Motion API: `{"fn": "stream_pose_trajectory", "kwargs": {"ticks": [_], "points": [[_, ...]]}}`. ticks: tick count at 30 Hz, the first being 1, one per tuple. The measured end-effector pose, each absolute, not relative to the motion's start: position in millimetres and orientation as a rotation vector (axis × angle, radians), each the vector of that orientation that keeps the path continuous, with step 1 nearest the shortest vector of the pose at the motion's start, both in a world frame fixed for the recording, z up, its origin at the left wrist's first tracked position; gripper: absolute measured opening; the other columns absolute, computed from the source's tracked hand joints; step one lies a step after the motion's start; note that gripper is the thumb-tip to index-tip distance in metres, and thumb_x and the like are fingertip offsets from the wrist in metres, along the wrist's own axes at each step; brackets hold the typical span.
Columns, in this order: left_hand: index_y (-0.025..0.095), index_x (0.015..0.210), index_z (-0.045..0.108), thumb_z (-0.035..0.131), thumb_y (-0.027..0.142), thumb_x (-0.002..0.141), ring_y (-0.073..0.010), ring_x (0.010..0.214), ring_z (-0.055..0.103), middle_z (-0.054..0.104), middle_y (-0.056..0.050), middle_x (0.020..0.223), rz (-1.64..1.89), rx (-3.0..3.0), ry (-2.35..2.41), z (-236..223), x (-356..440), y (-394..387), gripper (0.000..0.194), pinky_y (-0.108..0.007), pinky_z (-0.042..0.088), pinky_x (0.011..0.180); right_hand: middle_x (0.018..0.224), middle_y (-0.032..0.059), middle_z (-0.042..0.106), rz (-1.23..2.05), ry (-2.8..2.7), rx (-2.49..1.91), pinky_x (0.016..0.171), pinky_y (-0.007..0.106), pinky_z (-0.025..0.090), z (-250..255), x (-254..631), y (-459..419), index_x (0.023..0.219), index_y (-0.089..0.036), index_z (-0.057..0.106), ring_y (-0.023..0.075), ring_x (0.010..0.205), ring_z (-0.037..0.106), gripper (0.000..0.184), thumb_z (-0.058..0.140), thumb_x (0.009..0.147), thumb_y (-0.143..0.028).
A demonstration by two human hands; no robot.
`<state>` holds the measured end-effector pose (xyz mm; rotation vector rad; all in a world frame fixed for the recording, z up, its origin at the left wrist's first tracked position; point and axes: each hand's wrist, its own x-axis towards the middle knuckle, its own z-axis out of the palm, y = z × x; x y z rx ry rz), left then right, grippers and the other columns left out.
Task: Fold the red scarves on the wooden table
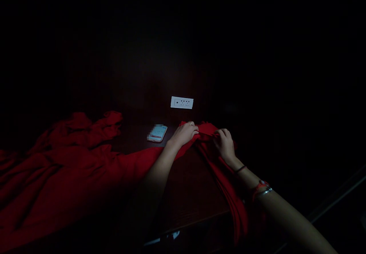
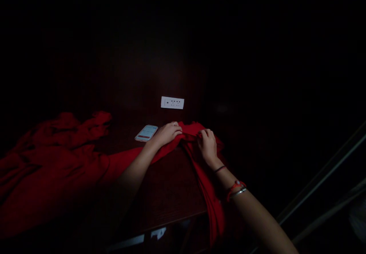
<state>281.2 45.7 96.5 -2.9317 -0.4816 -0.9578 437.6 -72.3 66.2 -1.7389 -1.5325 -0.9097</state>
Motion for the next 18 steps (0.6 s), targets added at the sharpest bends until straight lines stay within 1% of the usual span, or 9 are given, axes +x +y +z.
{"fn": "stream_pose_trajectory", "kwargs": {"ticks": [3,7,10,12,14,18], "points": [[0.02,0.09,0.057,0.04,0.025,0.082,-0.0147,0.086,0.052,0.057,-0.002,0.092,-0.935,-2.946,-0.436,97,279,47,0.02,-0.023,0.04,0.075,0.087,0.008,0.047,-0.93,-1.565,-1.759,0.066,0.029,0.036,63,446,-79,0.085,-0.019,0.052,0.0183,0.077,0.043,0.015,0.039,0.078,-0.022],[0.022,0.101,0.051,0.038,0.025,0.083,-0.015,0.086,0.053,0.057,-0.003,0.095,-0.925,-2.94,-0.487,99,272,47,0.022,-0.024,0.04,0.074,0.096,0.0098,0.047,-1.045,-1.558,-1.88,0.067,0.03,0.034,55,456,-89,0.097,-0.018,0.051,0.0201,0.082,0.042,0.023,0.044,0.076,-0.025],[0.021,0.098,0.052,0.035,0.026,0.084,-0.0153,0.082,0.054,0.058,-0.003,0.092,-0.866,-2.926,-0.505,99,271,45,0.022,-0.024,0.04,0.07,0.096,0.0097,0.049,-1.09,-1.563,-1.973,0.068,0.031,0.033,56,465,-89,0.098,-0.017,0.053,0.0207,0.083,0.042,0.024,0.045,0.076,-0.024],[0.021,0.094,0.053,0.033,0.025,0.084,-0.0151,0.081,0.054,0.058,-0.002,0.091,-0.857,-2.912,-0.453,99,271,45,0.022,-0.024,0.04,0.068,0.091,0.0082,0.053,-1.05,-1.59,-2.018,0.068,0.03,0.032,60,471,-86,0.091,-0.018,0.057,0.0198,0.082,0.044,0.02,0.043,0.077,-0.022],[0.021,0.092,0.052,0.033,0.023,0.084,-0.0144,0.081,0.053,0.057,-0.002,0.091,-0.855,-2.926,-0.388,99,271,47,0.021,-0.023,0.04,0.068,0.083,0.0067,0.056,-0.973,-1.66,-2.03,0.067,0.028,0.032,63,478,-84,0.085,-0.017,0.059,0.0182,0.078,0.046,0.02,0.04,0.079,-0.021],[0.019,0.09,0.053,0.045,0.025,0.077,-0.0141,0.078,0.053,0.058,-0.002,0.087,-0.701,-3.009,-0.307,100,269,49,0.016,-0.022,0.04,0.065,0.079,0.0062,0.058,-0.894,-1.741,-1.979,0.066,0.026,0.033,66,485,-88,0.086,-0.016,0.06,0.0159,0.072,0.049,0.023,0.038,0.081,-0.019]]}}
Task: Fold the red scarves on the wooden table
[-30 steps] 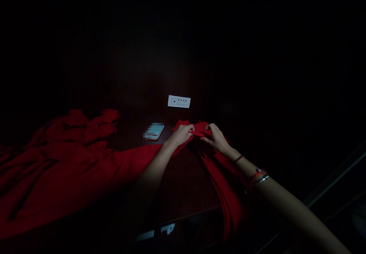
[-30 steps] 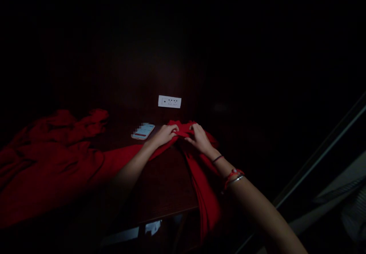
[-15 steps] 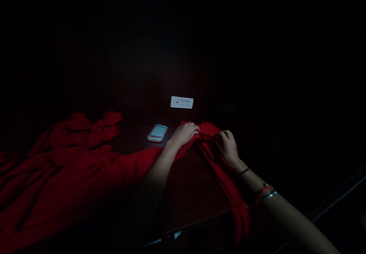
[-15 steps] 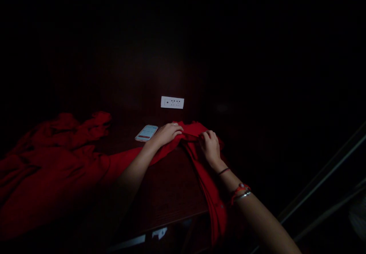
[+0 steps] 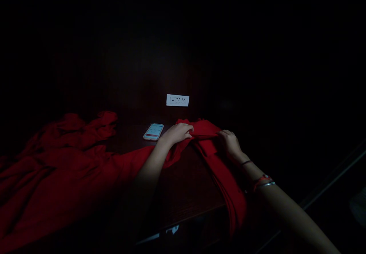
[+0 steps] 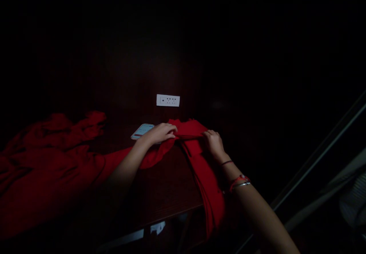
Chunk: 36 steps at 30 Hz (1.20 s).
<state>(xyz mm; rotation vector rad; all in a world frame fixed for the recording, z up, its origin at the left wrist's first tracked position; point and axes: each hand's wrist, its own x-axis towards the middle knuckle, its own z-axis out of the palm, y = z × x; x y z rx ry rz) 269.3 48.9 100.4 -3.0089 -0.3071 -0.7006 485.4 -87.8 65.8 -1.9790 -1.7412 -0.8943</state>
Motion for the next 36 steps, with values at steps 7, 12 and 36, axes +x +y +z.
{"fn": "stream_pose_trajectory", "kwargs": {"ticks": [7,12,36], "points": [[0.018,0.08,0.056,0.047,0.015,0.071,-0.017,0.072,0.055,0.059,-0.005,0.079,-0.388,-2.958,-0.277,80,284,24,0.013,-0.024,0.04,0.059,0.079,0.0061,0.058,-0.948,-1.865,-2.123,0.065,0.026,0.032,58,486,-100,0.089,-0.018,0.06,0.0164,0.073,0.047,0.022,0.04,0.079,-0.016],[0.016,0.078,0.058,0.043,0.016,0.076,-0.0189,0.071,0.057,0.061,-0.008,0.076,-0.351,-2.956,-0.265,68,294,14,0.016,-0.027,0.041,0.063,0.098,0.0084,0.054,-1.044,-2.041,-1.976,0.072,0.029,0.029,56,471,-102,0.102,-0.019,0.054,0.019,0.088,0.043,0.025,0.041,0.08,-0.019],[0.017,0.101,0.042,0.037,0.033,0.083,-0.0187,0.087,0.051,0.048,-0.009,0.101,-0.827,-2.814,-0.878,19,269,-13,0.025,-0.027,0.041,0.07,0.086,0.009,0.054,-1.06,-2.093,-1.826,0.07,0.03,0.027,29,441,-74,0.101,-0.015,0.054,0.0186,0.079,0.041,0.026,0.041,0.079,-0.019]]}}
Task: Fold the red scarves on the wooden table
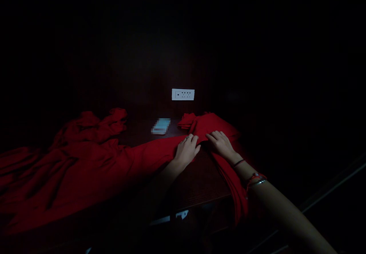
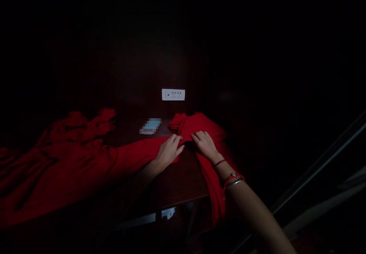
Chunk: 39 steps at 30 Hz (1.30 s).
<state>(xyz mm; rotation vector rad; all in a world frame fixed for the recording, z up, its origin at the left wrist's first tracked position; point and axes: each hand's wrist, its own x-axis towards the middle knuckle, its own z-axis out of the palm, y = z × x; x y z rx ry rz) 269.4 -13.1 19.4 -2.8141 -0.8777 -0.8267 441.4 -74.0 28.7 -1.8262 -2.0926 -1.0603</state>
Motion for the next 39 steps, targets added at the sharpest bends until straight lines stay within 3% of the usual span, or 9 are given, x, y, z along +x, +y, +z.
{"fn": "stream_pose_trajectory", "kwargs": {"ticks": [3,7,10,16,24,31,35,37,39], "points": [[0.016,0.106,0.038,0.048,0.038,0.075,-0.0221,0.089,0.05,0.045,-0.012,0.106,-0.814,-2.745,-1.003,12,274,-20,0.039,-0.031,0.041,0.071,0.086,0.0088,0.054,-1.05,-2.05,-1.83,0.071,0.029,0.028,24,447,-76,0.109,-0.014,0.049,0.0188,0.08,0.042,0.032,0.042,0.077,-0.017],[0.016,0.109,0.037,0.041,0.014,0.078,-0.0184,0.087,0.052,0.05,-0.011,0.104,-0.728,-2.755,-1.012,10,274,-18,0.032,-0.026,0.041,0.07,0.084,0.0083,0.055,-0.988,-2.011,-1.8,0.069,0.028,0.029,24,450,-77,0.113,-0.012,0.044,0.0179,0.077,0.043,0.037,0.043,0.077,-0.019],[0.015,0.104,0.042,0.035,0.006,0.077,-0.0168,0.079,0.056,0.056,-0.009,0.092,-0.63,-2.811,-0.999,17,270,-14,0.03,-0.024,0.042,0.065,0.084,0.0089,0.055,-0.971,-1.994,-1.755,0.068,0.027,0.029,25,448,-76,0.104,-0.011,0.048,0.0172,0.076,0.044,0.029,0.041,0.078,-0.02],[0.017,0.102,0.045,0.03,0.007,0.08,-0.0181,0.079,0.057,0.058,-0.009,0.086,-0.458,-2.819,-1.031,34,263,-13,0.029,-0.027,0.042,0.066,0.072,0.0058,0.053,-1.039,-2.064,-1.648,0.062,0.027,0.026,25,444,-74,0.078,-0.015,0.055,0.0157,0.068,0.041,0.018,0.038,0.081,-0.022],[0.014,0.097,0.05,0.029,0.003,0.078,-0.0218,0.088,0.054,0.052,-0.012,0.095,-0.248,-2.762,-1.21,41,254,-16,0.03,-0.029,0.045,0.064,0.075,0.0059,0.056,-0.982,-2.031,-1.569,0.066,0.026,0.029,21,450,-75,0.088,-0.014,0.056,0.0149,0.07,0.044,0.019,0.04,0.081,-0.022],[0.013,0.108,0.04,0.03,0.006,0.078,-0.0204,0.091,0.053,0.052,-0.013,0.1,-0.282,-2.95,-1.206,20,262,-21,0.032,-0.031,0.043,0.073,0.076,0.006,0.056,-0.908,-2.018,-1.603,0.065,0.026,0.03,28,452,-81,0.089,-0.014,0.057,0.0148,0.07,0.045,0.021,0.038,0.082,-0.02],[0.015,0.124,0.027,0.033,0.021,0.081,-0.0267,0.099,0.049,0.053,-0.015,0.107,-0.033,-3.038,-1.392,30,256,-14,0.043,-0.038,0.04,0.075,0.082,0.0072,0.055,-0.893,-2.013,-1.597,0.066,0.026,0.03,30,451,-83,0.092,-0.015,0.057,0.0156,0.075,0.045,0.021,0.04,0.081,-0.022],[0.019,0.13,0.016,0.033,0.041,0.081,-0.0287,0.108,0.042,0.043,-0.015,0.121,0.096,-3.131,-1.424,36,249,-1,0.057,-0.041,0.037,0.081,0.08,0.0068,0.054,-0.889,-2.026,-1.611,0.065,0.026,0.031,29,452,-84,0.092,-0.016,0.058,0.0154,0.073,0.045,0.021,0.041,0.08,-0.021],[0.021,0.133,0.007,0.022,0.057,0.078,-0.0298,0.117,0.03,0.027,-0.013,0.132,0.137,-3.184,-1.533,39,240,16,0.067,-0.045,0.03,0.088,0.078,0.0061,0.054,-0.871,-2.064,-1.625,0.065,0.026,0.031,28,453,-84,0.091,-0.016,0.058,0.0151,0.071,0.044,0.02,0.042,0.079,-0.021]]}}
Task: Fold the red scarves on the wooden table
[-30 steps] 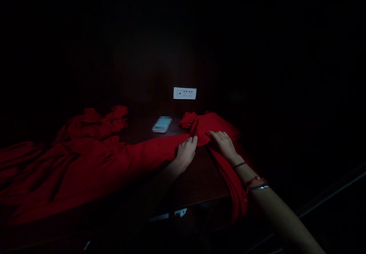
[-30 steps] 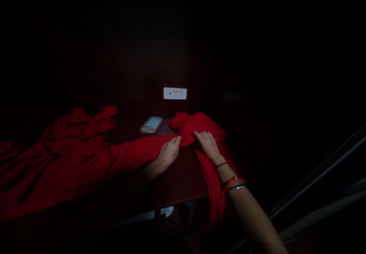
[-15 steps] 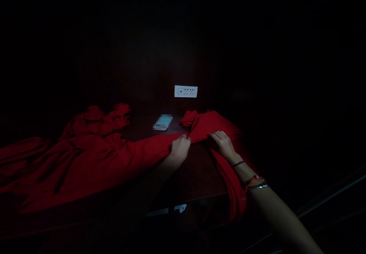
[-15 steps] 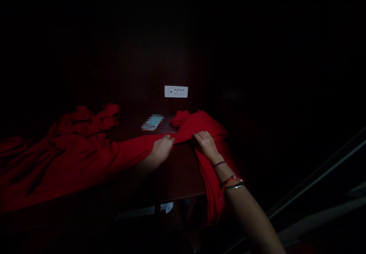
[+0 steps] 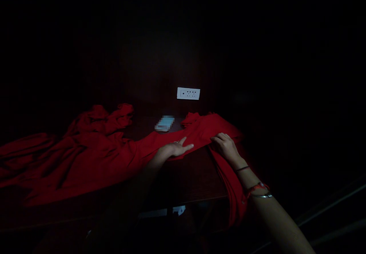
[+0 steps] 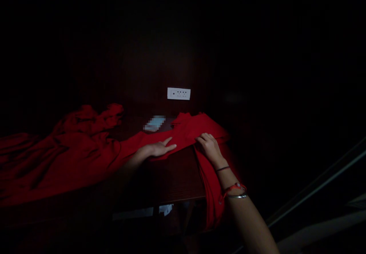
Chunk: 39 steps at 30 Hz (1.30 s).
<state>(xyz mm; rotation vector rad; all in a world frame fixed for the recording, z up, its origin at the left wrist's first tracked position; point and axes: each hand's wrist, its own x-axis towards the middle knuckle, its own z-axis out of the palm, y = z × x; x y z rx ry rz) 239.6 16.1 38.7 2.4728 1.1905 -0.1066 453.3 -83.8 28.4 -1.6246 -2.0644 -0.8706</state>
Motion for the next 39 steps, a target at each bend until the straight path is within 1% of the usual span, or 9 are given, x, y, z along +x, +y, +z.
{"fn": "stream_pose_trajectory", "kwargs": {"ticks": [4,7,14,18,22,25,29,33,39], "points": [[0.028,0.132,0.01,0.017,0.069,0.069,-0.039,0.121,-0.001,-0.001,-0.003,0.138,-0.145,2.304,1.606,27,219,47,0.076,-0.062,0.012,0.088,0.077,0.006,0.053,-0.833,-2.121,-1.674,0.066,0.025,0.03,30,452,-86,0.087,-0.016,0.058,0.0153,0.073,0.043,0.018,0.043,0.077,-0.02],[0.032,0.131,0.01,0.022,0.073,0.064,-0.0391,0.12,-0.01,-0.006,0.001,0.138,-0.191,2.304,1.639,15,207,57,0.079,-0.064,0.004,0.087,0.078,0.0059,0.053,-0.775,-2.177,-1.734,0.066,0.025,0.029,34,450,-87,0.083,-0.016,0.058,0.015,0.073,0.043,0.017,0.042,0.076,-0.017],[0.027,0.131,0.013,0.021,0.076,0.06,-0.039,0.12,-0.007,-0.002,-0.004,0.138,-0.109,2.328,1.711,7,200,50,0.087,-0.059,0.003,0.091,0.08,0.006,0.054,-0.638,-2.229,-1.815,0.071,0.027,0.03,33,449,-86,0.08,-0.015,0.058,0.016,0.075,0.044,0.018,0.041,0.073,-0.018],[0.026,0.132,0.011,0.018,0.074,0.065,-0.0338,0.122,-0.007,-0.006,-0.005,0.138,0.086,2.57,1.535,5,210,38,0.083,-0.055,0.003,0.094,0.083,0.0057,0.054,-0.607,-2.103,-1.728,0.074,0.03,0.032,35,453,-86,0.077,-0.016,0.058,0.0167,0.079,0.045,0.019,0.04,0.072,-0.017],[0.028,0.132,0.011,0.017,0.072,0.067,-0.0306,0.124,-0.004,-0.002,-0.005,0.138,0.021,2.64,1.329,1,219,31,0.078,-0.054,0.004,0.095,0.1,0.0083,0.051,-0.653,-1.758,-1.736,0.082,0.033,0.033,50,453,-74,0.09,-0.016,0.057,0.0181,0.093,0.044,0.027,0.034,0.078,-0.022],[0.031,0.131,0.01,0.021,0.074,0.064,-0.0333,0.123,-0.002,0.0,-0.004,0.138,-0.063,2.589,1.349,0,223,29,0.08,-0.055,0.003,0.094,0.121,0.0108,0.039,-0.681,-1.712,-1.948,0.089,0.045,0.027,65,443,-51,0.112,-0.019,0.047,0.0248,0.11,0.033,0.041,0.031,0.081,-0.04],[0.03,0.131,0.01,0.024,0.075,0.062,-0.0349,0.122,-0.003,0.0,-0.004,0.138,-0.064,2.566,1.375,1,221,28,0.084,-0.056,0.001,0.094,0.136,0.0046,0.019,-0.574,-1.96,-2.198,0.088,0.061,0.014,68,431,-19,0.128,-0.029,0.026,0.0311,0.122,0.012,0.057,0.023,0.078,-0.057],[0.027,0.132,0.012,0.027,0.076,0.059,-0.039,0.121,-0.003,0.0,-0.005,0.138,-0.082,2.473,1.478,6,215,25,0.088,-0.059,0.002,0.092,0.138,0.0018,0.014,-0.471,-1.936,-2.405,0.087,0.064,0.011,56,451,-9,0.129,-0.033,0.02,0.0338,0.122,0.008,0.057,0.019,0.078,-0.057],[0.03,0.13,0.022,0.037,0.075,0.056,-0.0404,0.121,0.001,0.011,-0.002,0.138,-0.048,2.392,1.578,10,215,23,0.088,-0.061,0.007,0.092,0.138,0.0023,0.011,-0.249,-1.636,-2.558,0.089,0.059,0.019,48,504,-24,0.132,-0.031,0.01,0.0333,0.122,0.015,0.057,0.01,0.08,-0.054]]}}
